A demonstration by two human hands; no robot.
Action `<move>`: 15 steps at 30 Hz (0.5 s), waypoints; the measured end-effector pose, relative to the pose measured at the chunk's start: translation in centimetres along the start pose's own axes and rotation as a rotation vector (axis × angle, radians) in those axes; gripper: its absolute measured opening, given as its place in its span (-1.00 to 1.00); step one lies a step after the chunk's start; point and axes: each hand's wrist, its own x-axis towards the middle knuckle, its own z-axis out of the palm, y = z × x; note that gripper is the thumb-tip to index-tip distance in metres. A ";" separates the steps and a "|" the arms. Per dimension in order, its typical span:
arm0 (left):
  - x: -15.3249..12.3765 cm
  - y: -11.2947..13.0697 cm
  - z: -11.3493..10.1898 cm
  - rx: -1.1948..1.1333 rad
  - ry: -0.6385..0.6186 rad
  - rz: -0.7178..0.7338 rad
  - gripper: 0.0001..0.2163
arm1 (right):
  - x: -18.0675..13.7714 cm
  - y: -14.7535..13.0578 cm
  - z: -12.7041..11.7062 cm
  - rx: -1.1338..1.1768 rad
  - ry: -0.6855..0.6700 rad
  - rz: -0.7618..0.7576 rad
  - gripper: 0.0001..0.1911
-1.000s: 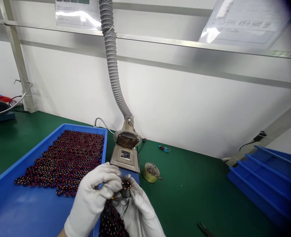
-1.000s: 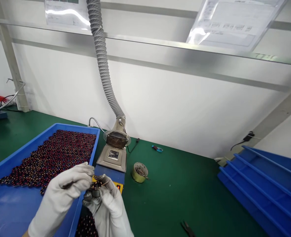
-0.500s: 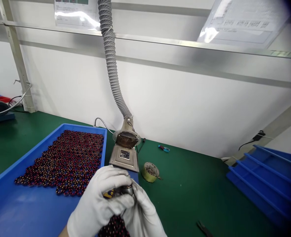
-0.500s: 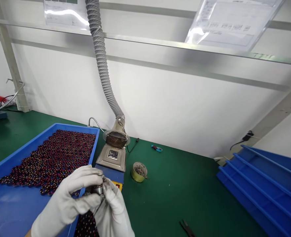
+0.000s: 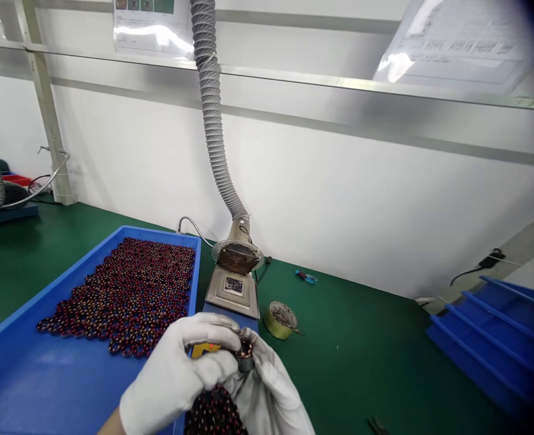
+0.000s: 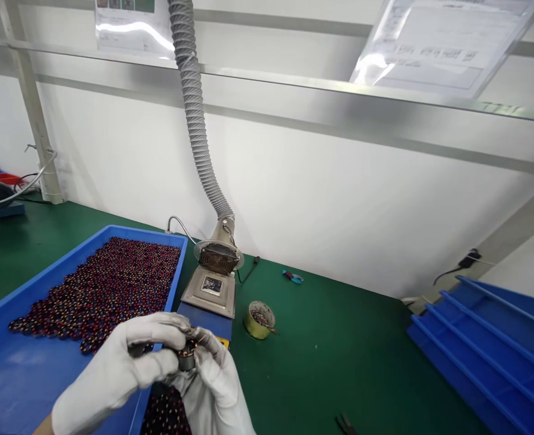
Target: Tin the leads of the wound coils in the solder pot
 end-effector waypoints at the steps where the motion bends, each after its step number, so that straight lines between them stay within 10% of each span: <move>1: -0.1 0.0 0.3 -0.036 -0.003 0.004 -0.79 | 0.0 0.0 0.0 -0.007 -0.011 0.000 -0.72; 11: -1.1 -0.9 -0.7 -0.266 0.233 0.013 -0.90 | -0.1 0.5 0.3 -0.141 0.021 -0.076 -0.67; 15: -0.5 0.1 -0.1 -0.026 0.040 -0.037 -0.84 | -0.1 0.8 0.4 -0.211 0.049 -0.151 -0.65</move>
